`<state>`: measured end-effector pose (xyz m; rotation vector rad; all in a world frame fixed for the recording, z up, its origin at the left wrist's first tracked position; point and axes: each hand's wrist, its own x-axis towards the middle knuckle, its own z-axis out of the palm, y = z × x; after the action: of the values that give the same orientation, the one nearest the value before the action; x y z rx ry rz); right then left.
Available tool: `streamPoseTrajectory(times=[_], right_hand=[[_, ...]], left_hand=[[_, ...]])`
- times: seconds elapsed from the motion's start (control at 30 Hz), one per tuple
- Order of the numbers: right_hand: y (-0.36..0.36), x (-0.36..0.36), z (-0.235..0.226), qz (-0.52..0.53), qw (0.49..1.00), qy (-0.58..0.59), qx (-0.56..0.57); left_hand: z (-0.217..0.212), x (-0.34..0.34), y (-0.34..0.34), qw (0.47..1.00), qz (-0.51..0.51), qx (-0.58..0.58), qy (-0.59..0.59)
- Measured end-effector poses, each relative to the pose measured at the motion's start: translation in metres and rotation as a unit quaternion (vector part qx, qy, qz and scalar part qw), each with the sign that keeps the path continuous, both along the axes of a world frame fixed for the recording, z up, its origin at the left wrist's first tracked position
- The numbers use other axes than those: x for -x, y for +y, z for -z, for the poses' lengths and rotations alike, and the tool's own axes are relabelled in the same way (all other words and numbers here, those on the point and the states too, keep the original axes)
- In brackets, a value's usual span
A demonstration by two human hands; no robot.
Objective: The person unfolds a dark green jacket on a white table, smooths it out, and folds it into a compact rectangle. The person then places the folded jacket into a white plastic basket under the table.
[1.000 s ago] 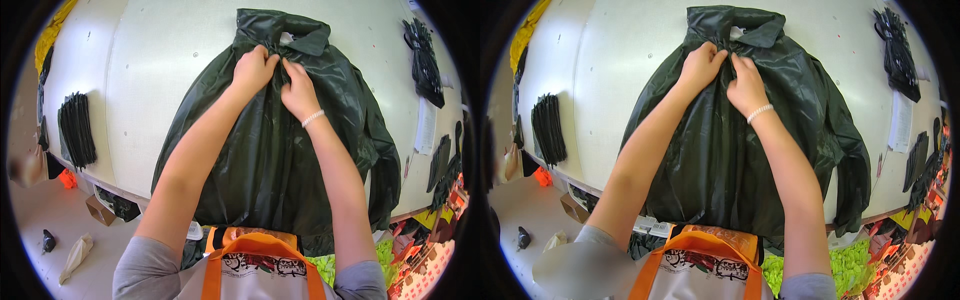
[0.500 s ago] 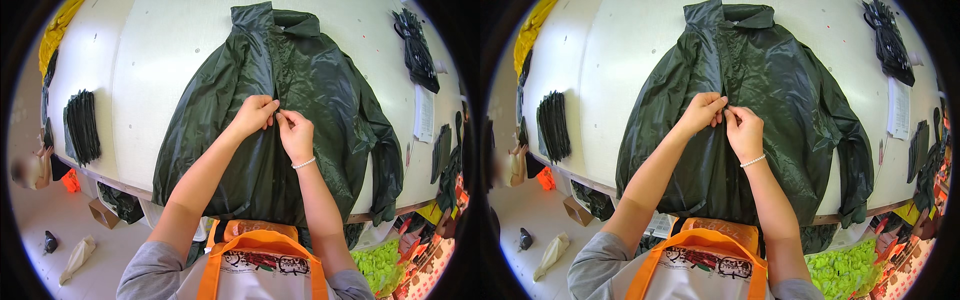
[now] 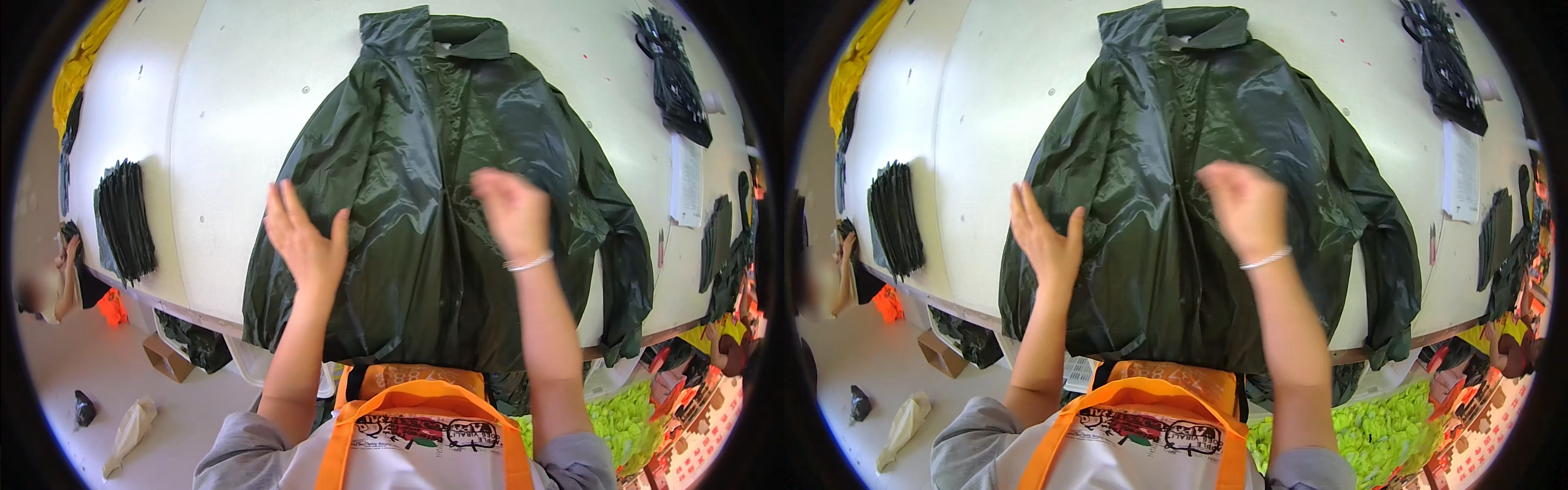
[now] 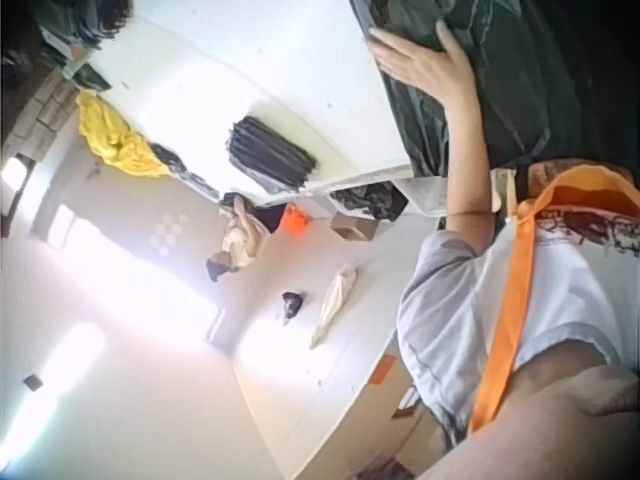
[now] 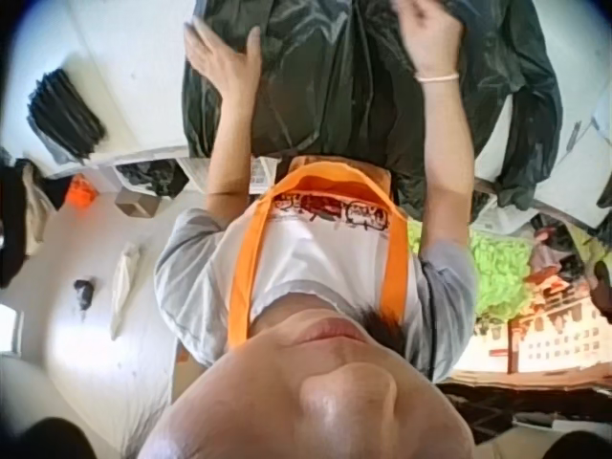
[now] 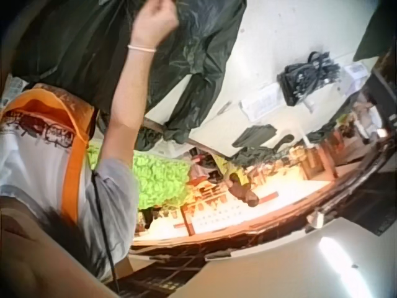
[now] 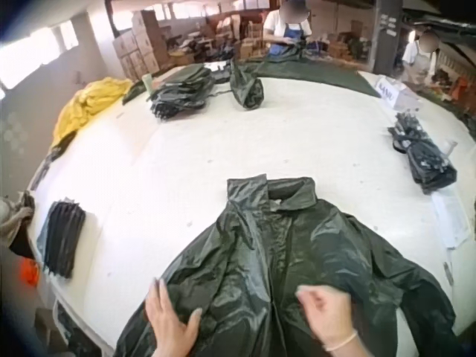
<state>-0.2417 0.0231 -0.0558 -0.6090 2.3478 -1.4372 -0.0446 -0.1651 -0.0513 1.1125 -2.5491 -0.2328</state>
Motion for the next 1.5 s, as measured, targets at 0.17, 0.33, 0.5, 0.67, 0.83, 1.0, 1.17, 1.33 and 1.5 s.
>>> streamPoseTrajectory(times=[0.17,0.33,0.5,0.67,0.83,1.0,1.17,1.33,1.5], right_hand=[[0.162,0.174,0.024,0.082,0.883,0.327,-0.326],[0.191,0.208,0.024,-0.031,0.907,0.036,-0.419],[0.174,0.264,-0.003,0.082,0.873,0.270,-0.397],[0.136,0.239,0.017,0.136,0.769,0.321,-0.537],[0.085,0.204,0.015,-0.014,0.856,0.460,-0.236],[-0.060,0.244,0.017,0.035,0.993,0.079,-0.078],[-0.156,0.269,0.026,0.113,0.961,-0.128,-0.217],[-0.198,0.274,-0.017,-0.115,0.862,0.043,-0.492],[-0.202,0.262,-0.035,-0.199,0.708,0.498,-0.460]], left_hand=[[0.023,-0.050,-0.055,0.976,-0.124,-0.175,-0.046],[0.028,-0.060,-0.156,0.979,-0.127,-0.142,-0.078],[0.011,-0.037,-0.243,0.977,0.029,0.054,-0.206],[0.009,0.026,-0.264,0.956,0.047,0.105,-0.271],[0.025,0.054,-0.196,0.982,0.144,0.123,-0.024],[0.024,0.131,-0.133,0.981,0.186,0.005,0.049],[0.007,0.124,-0.071,0.966,0.241,-0.041,0.084],[0.005,0.042,-0.062,0.981,0.177,-0.069,0.048],[0.015,-0.035,-0.052,0.993,0.084,-0.085,-0.012]])
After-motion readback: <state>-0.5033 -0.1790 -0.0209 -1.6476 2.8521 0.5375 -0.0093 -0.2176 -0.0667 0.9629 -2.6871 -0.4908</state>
